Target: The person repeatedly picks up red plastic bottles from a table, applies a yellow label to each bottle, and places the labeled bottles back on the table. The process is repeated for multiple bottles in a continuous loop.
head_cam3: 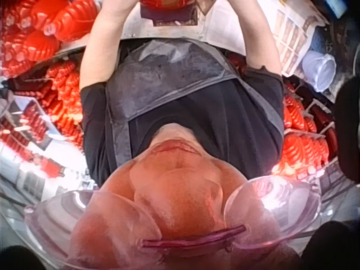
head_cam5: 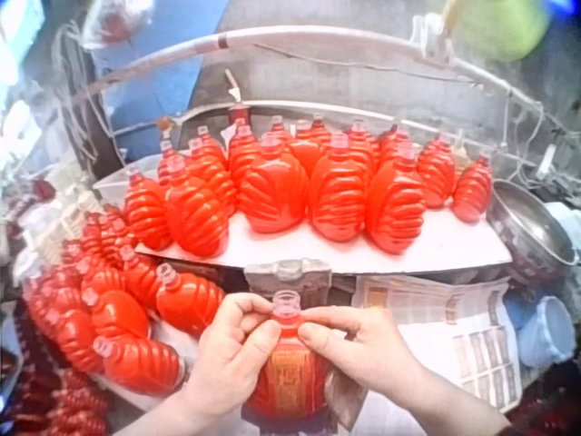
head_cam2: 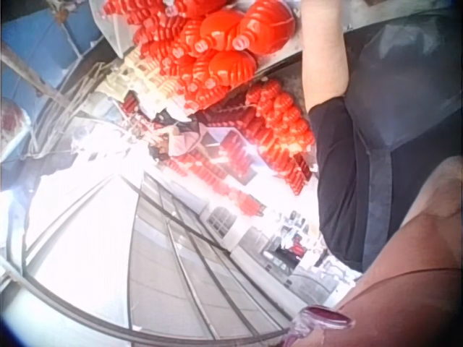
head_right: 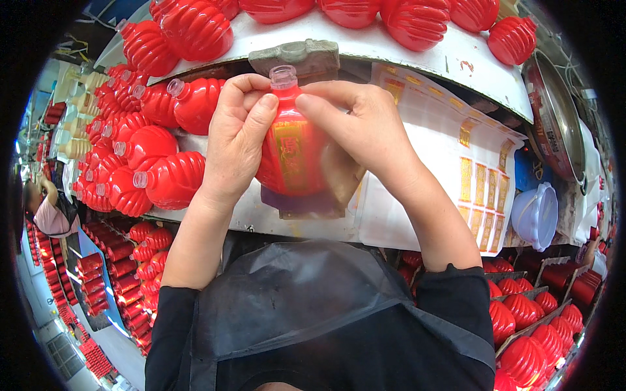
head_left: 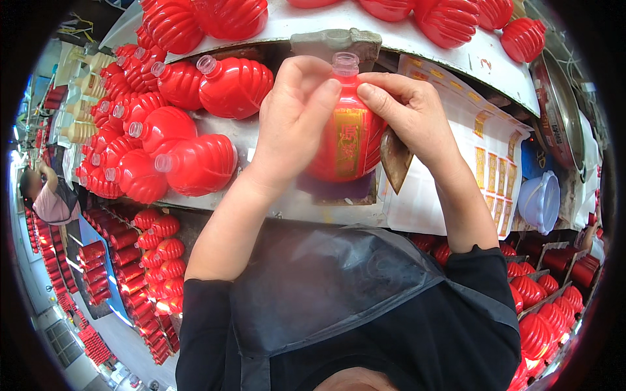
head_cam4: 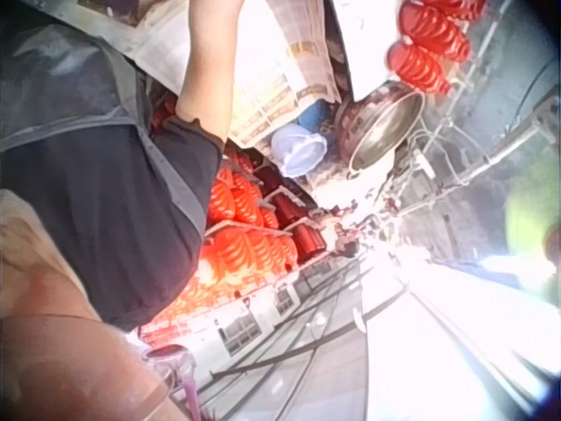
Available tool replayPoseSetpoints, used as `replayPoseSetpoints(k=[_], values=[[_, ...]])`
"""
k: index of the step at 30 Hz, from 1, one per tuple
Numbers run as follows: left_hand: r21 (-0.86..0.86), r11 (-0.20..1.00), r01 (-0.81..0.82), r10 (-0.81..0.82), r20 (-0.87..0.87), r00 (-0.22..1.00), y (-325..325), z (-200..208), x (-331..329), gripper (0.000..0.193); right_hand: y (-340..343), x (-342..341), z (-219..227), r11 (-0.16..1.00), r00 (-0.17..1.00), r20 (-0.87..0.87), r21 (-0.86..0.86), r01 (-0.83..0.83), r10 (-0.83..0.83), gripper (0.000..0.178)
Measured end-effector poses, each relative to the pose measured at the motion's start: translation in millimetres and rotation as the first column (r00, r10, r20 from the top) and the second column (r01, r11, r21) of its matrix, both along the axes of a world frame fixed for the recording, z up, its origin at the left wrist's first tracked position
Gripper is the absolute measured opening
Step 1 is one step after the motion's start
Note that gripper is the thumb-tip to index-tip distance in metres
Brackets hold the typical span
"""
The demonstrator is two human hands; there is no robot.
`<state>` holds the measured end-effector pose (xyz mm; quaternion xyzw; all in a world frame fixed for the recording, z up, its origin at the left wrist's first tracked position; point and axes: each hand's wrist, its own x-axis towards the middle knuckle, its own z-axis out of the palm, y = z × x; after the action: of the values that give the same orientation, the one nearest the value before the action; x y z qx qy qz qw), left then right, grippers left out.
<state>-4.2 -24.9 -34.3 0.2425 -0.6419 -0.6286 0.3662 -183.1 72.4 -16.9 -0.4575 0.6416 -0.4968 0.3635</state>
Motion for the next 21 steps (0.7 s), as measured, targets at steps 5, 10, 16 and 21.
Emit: replayPoseSetpoints(k=[5,10,16,21], values=[[-0.028,1.0,-0.01,0.01,-0.011,1.0,-8.6,-1.6,-4.7,0.024,4.8,0.4,11.6,0.999,0.997,-0.075,0.048,-0.014,0.017,0.054],[-0.025,0.999,0.021,-0.02,0.039,0.999,-12.2,-1.6,-4.1,0.025,14.5,7.3,-6.2,0.999,0.99,-0.137,-0.029,0.024,-0.028,0.057],[-0.038,0.999,-0.003,0.005,0.053,0.999,-16.5,-3.6,-5.1,0.026,-0.9,-33.4,-9.4,0.978,0.989,0.135,0.207,0.024,-0.053,0.045],[-0.025,1.0,-0.014,0.016,0.081,0.997,-20.2,-3.4,-5.8,0.028,17.6,-11.4,16.5,0.977,0.979,0.192,-0.211,-0.027,0.068,0.026]])
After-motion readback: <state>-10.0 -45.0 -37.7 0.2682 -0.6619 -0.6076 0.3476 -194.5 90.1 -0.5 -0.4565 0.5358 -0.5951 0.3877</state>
